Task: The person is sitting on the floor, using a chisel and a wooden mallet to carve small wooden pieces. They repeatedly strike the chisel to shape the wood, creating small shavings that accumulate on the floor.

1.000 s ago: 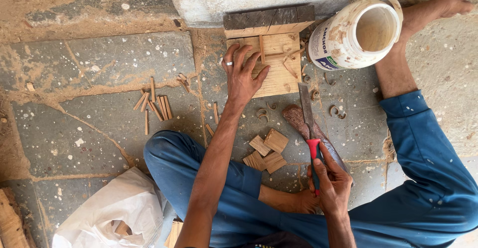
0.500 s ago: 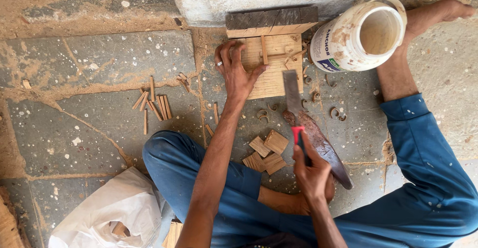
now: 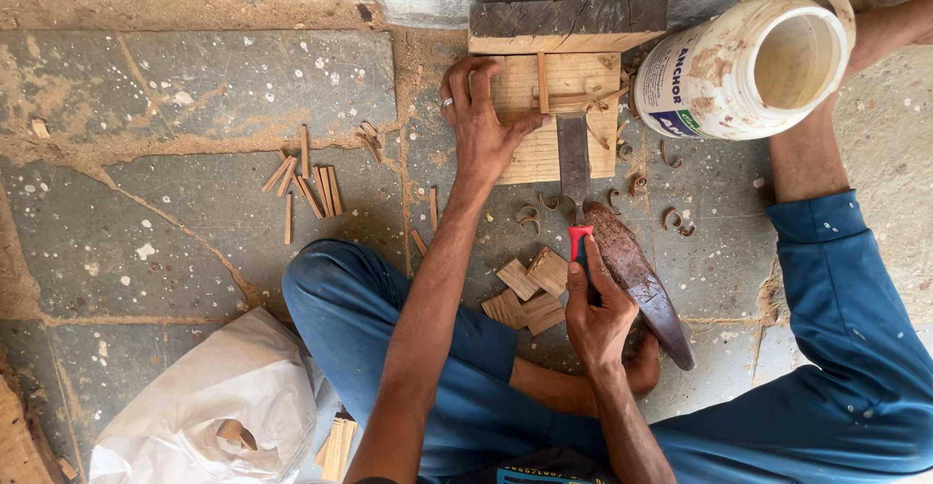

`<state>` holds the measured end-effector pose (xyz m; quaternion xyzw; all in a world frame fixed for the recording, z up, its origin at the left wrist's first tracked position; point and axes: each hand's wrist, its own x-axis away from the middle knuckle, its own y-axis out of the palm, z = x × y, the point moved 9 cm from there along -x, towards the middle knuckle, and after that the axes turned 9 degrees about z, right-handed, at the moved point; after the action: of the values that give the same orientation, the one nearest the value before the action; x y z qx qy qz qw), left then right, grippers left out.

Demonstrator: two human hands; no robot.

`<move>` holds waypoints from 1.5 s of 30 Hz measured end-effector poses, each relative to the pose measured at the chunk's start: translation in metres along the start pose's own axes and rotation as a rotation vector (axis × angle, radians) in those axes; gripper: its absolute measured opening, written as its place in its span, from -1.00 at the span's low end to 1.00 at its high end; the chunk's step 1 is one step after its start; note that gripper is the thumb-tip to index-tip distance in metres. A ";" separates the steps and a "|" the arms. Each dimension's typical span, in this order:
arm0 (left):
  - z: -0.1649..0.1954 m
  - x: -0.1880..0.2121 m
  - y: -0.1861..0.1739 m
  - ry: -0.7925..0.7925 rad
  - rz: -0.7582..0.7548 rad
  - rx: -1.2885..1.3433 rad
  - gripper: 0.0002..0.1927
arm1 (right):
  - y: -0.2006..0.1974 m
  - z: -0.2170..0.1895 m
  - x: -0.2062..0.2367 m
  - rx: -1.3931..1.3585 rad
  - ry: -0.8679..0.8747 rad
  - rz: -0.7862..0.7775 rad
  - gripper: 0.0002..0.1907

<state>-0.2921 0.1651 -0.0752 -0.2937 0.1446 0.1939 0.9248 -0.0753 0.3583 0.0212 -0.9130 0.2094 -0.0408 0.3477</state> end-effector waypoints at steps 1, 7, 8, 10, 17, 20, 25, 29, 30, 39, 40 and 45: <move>0.001 0.000 0.000 0.003 0.004 0.001 0.07 | 0.000 0.000 0.000 0.009 -0.018 0.003 -0.58; 0.002 -0.001 -0.001 -0.023 -0.010 -0.001 0.03 | 0.010 0.001 -0.003 0.036 -0.064 -0.025 -0.59; 0.001 -0.001 -0.001 -0.033 -0.015 -0.003 0.03 | 0.012 0.000 -0.003 0.035 -0.076 -0.028 -0.59; -0.002 -0.001 0.001 -0.058 -0.032 -0.002 0.01 | 0.014 -0.005 -0.003 0.023 -0.120 -0.007 -0.61; -0.007 0.001 0.007 -0.081 -0.039 -0.030 0.00 | 0.015 -0.023 0.002 -0.010 -0.263 0.039 -0.64; -0.008 0.002 0.008 -0.087 -0.043 -0.033 0.00 | 0.019 -0.010 0.002 0.050 -0.118 -0.002 -0.62; -0.005 0.001 0.007 -0.054 -0.021 -0.032 0.04 | 0.022 -0.013 0.006 0.033 -0.165 0.000 -0.62; -0.006 0.002 0.008 -0.058 -0.035 -0.036 0.04 | 0.022 -0.010 0.006 0.053 -0.149 0.021 -0.61; -0.006 0.002 0.009 -0.062 -0.039 -0.035 0.04 | 0.023 -0.008 0.005 0.051 -0.136 0.009 -0.61; -0.007 0.003 0.009 -0.062 -0.041 -0.035 0.00 | 0.026 -0.010 0.006 0.052 -0.138 -0.018 -0.60; -0.007 0.003 0.009 -0.065 -0.043 -0.030 0.00 | 0.026 -0.012 0.006 0.043 -0.149 -0.013 -0.61; -0.007 0.003 0.008 -0.082 -0.043 -0.042 0.00 | 0.025 -0.022 0.003 0.026 -0.158 -0.007 -0.60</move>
<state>-0.2943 0.1678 -0.0861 -0.3080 0.0960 0.1888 0.9275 -0.0863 0.3264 0.0211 -0.9096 0.1775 0.0273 0.3747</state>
